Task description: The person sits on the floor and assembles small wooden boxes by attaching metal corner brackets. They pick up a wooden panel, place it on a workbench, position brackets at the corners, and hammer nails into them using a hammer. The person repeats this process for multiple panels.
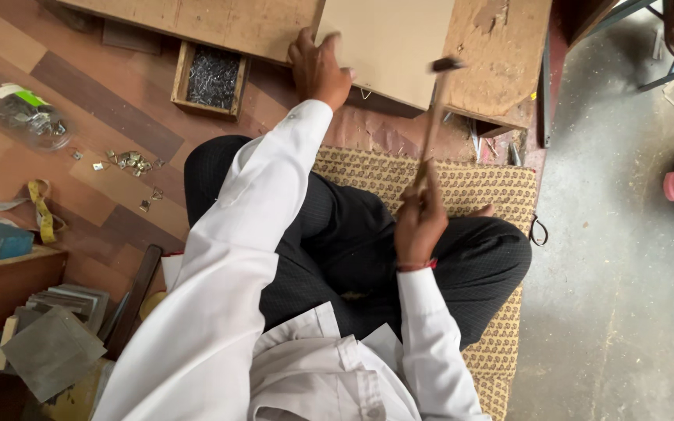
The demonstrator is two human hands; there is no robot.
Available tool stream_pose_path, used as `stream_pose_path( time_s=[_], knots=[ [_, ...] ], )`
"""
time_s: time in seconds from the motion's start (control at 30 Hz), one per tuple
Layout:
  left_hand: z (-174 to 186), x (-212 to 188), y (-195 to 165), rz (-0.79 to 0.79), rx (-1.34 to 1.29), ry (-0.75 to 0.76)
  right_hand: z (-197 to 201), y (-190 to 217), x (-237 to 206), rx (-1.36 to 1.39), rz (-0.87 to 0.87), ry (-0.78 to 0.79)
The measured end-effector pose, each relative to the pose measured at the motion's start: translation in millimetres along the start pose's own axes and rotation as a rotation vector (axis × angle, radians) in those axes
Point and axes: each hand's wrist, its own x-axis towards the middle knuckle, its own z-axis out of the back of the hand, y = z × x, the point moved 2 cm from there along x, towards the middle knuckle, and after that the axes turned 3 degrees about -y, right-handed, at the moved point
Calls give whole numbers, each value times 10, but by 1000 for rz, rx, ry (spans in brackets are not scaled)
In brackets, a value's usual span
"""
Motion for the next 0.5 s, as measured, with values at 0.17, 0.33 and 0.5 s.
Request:
stream_pose_path(
  time_s=[0.17,0.33,0.5],
  knots=[
    [-26,43,-15,11,30,-38,-75,84,-276,-197,105,103],
    [18,9,-51,25,61,-80,-160,146,-200,-321,281,54],
    [42,9,-68,65,89,-78,-144,122,-190,-286,114,74]
  ],
)
